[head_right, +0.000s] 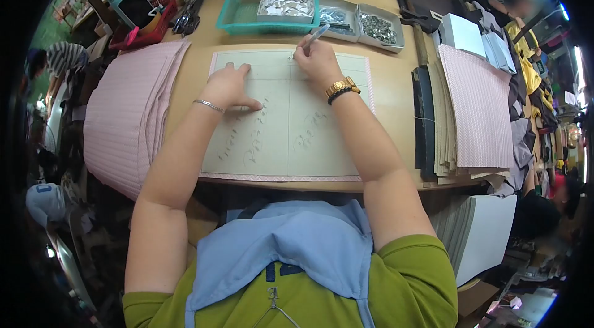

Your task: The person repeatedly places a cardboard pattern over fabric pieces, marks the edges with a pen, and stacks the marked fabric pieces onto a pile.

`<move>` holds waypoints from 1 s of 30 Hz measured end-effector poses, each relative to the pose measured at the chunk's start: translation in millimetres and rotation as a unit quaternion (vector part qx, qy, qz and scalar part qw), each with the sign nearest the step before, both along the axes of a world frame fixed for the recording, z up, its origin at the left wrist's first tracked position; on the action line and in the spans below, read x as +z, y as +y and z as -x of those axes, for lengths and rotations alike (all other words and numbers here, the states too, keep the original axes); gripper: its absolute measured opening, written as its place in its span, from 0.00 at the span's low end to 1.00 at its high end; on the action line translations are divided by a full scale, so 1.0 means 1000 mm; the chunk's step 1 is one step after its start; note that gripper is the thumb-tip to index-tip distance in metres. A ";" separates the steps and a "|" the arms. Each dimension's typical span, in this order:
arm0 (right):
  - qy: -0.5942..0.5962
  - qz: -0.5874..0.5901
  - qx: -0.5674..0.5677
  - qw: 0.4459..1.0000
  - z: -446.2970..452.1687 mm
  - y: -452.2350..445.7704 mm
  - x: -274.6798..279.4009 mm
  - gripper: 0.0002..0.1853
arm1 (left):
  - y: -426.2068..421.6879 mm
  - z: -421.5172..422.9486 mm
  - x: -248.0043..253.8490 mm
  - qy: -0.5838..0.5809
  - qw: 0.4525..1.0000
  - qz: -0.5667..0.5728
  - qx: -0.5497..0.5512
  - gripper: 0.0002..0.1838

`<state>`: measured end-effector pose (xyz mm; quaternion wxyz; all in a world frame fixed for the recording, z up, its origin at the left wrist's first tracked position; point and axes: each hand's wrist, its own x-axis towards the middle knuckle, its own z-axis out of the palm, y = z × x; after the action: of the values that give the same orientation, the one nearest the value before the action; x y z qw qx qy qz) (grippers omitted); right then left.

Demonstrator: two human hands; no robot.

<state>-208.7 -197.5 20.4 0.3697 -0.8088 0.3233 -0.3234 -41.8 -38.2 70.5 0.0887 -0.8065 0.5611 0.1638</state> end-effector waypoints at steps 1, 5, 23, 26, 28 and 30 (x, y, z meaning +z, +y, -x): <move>0.009 0.003 0.000 1.000 0.000 0.001 0.000 0.10 | 0.000 0.000 -0.002 -0.001 1.000 0.001 -0.002 0.54; 0.032 0.018 -0.008 0.999 -0.001 -0.005 -0.007 0.10 | 0.002 0.000 -0.002 0.001 1.000 0.030 -0.007 0.55; -0.008 -0.106 0.376 0.920 0.008 0.204 0.015 0.04 | -0.005 -0.008 -0.010 -0.033 0.998 -0.007 -0.048 0.60; -0.022 0.038 0.406 0.913 -0.008 0.214 0.007 0.07 | -0.006 -0.009 -0.013 -0.024 0.999 -0.003 -0.045 0.60; -0.049 0.056 0.408 0.910 -0.016 0.218 0.003 0.06 | -0.006 -0.008 -0.011 -0.030 0.998 -0.011 -0.050 0.60; -0.059 0.078 0.410 0.907 -0.019 0.219 -0.001 0.06 | -0.007 -0.007 -0.011 -0.036 0.998 -0.009 -0.054 0.60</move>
<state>-189.5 21.0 19.7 0.4241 -0.8756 -0.0861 -0.2146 -34.3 -45.1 59.8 0.1251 -0.7793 0.5990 0.1350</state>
